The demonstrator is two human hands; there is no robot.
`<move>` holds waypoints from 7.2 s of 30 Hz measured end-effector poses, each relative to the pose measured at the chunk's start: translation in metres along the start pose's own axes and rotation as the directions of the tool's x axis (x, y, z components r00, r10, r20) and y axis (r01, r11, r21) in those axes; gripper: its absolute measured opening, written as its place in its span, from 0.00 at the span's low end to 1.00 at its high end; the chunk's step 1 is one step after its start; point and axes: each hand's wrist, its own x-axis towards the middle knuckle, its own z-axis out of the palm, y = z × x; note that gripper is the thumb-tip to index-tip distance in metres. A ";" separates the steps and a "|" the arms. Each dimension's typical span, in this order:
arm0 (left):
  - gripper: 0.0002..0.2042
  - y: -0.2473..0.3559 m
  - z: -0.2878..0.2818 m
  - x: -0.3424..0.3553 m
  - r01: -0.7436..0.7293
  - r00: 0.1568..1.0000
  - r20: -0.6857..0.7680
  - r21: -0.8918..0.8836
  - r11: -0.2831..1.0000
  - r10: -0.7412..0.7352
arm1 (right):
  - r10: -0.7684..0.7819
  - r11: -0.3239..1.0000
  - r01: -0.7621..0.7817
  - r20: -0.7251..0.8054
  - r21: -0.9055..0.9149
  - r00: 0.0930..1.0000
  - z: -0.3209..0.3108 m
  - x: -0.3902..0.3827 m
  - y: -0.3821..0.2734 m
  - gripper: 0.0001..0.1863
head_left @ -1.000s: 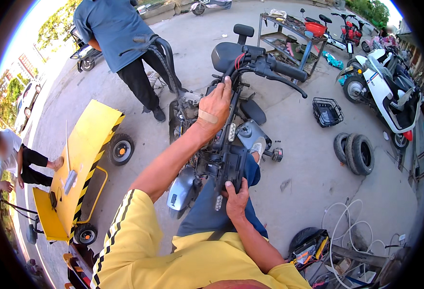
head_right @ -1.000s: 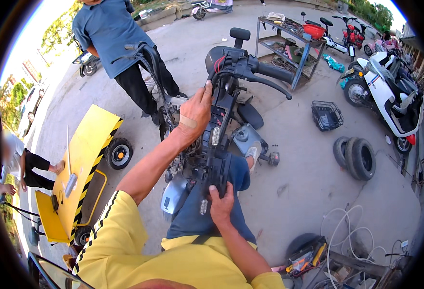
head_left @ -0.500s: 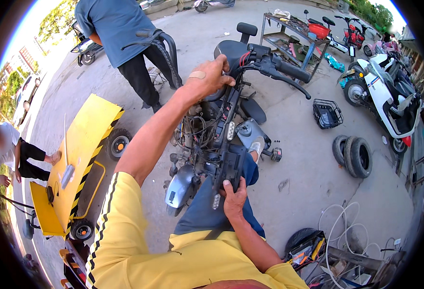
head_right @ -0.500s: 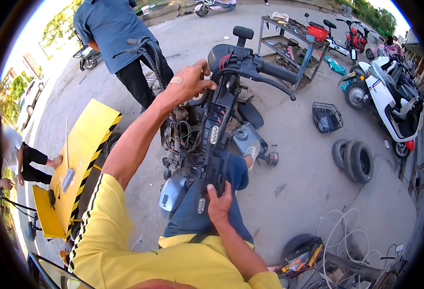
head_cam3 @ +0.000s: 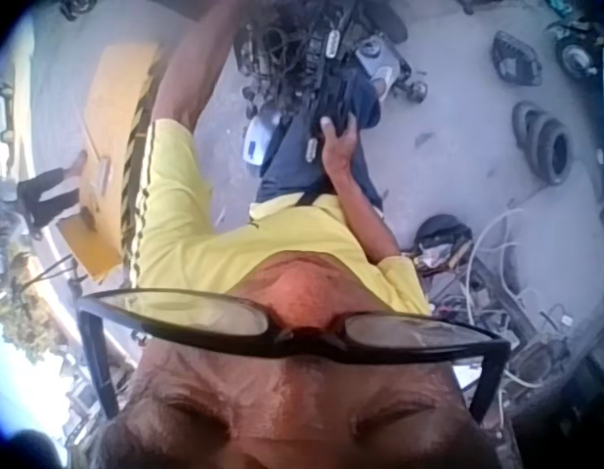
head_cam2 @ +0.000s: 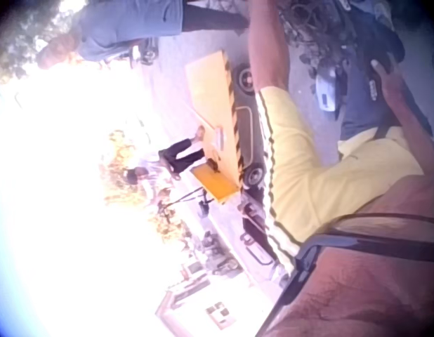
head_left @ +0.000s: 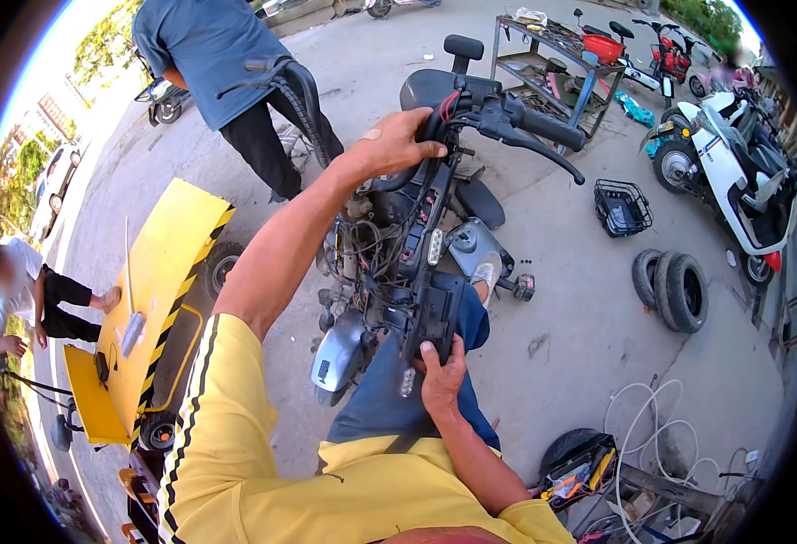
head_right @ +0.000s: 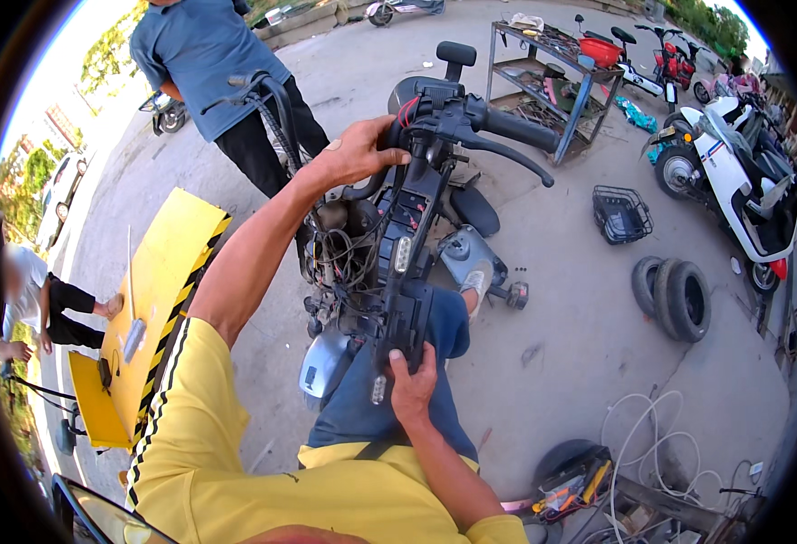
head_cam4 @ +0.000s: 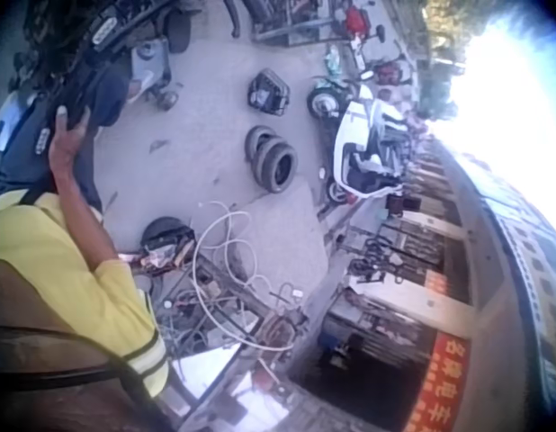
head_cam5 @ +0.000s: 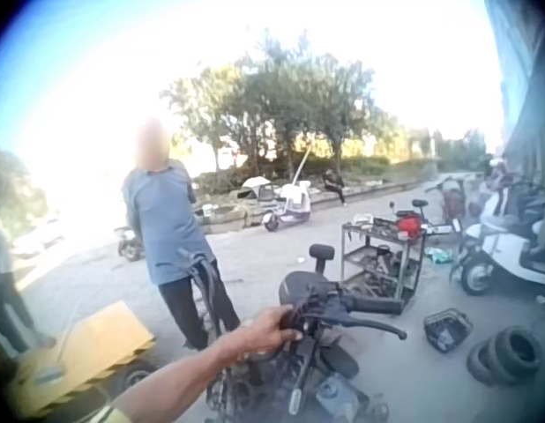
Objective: The person works on the handlebar area of a scooter, manipulating wires and components. They use a screwdriver to tighten screws on a black plastic housing attached to the handlebars. The task involves repeated adjustments and securing of the housing.
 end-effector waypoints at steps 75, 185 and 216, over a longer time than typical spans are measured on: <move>0.34 -0.082 -0.040 -0.118 0.435 0.715 -0.538 -0.158 0.886 -0.447 | -0.036 0.998 0.037 -0.009 0.050 0.999 -0.001 -0.007 -0.022 0.21; 0.23 0.110 0.156 -0.292 0.170 0.901 -0.337 -0.305 0.937 -0.273 | -0.193 0.953 0.189 0.003 -0.238 0.981 -0.007 -0.014 -0.023 0.26; 0.07 0.119 0.142 -0.304 -0.164 0.791 -0.431 -0.833 0.528 -0.435 | -0.354 0.869 0.391 0.173 -0.301 0.919 0.016 -0.033 -0.085 0.25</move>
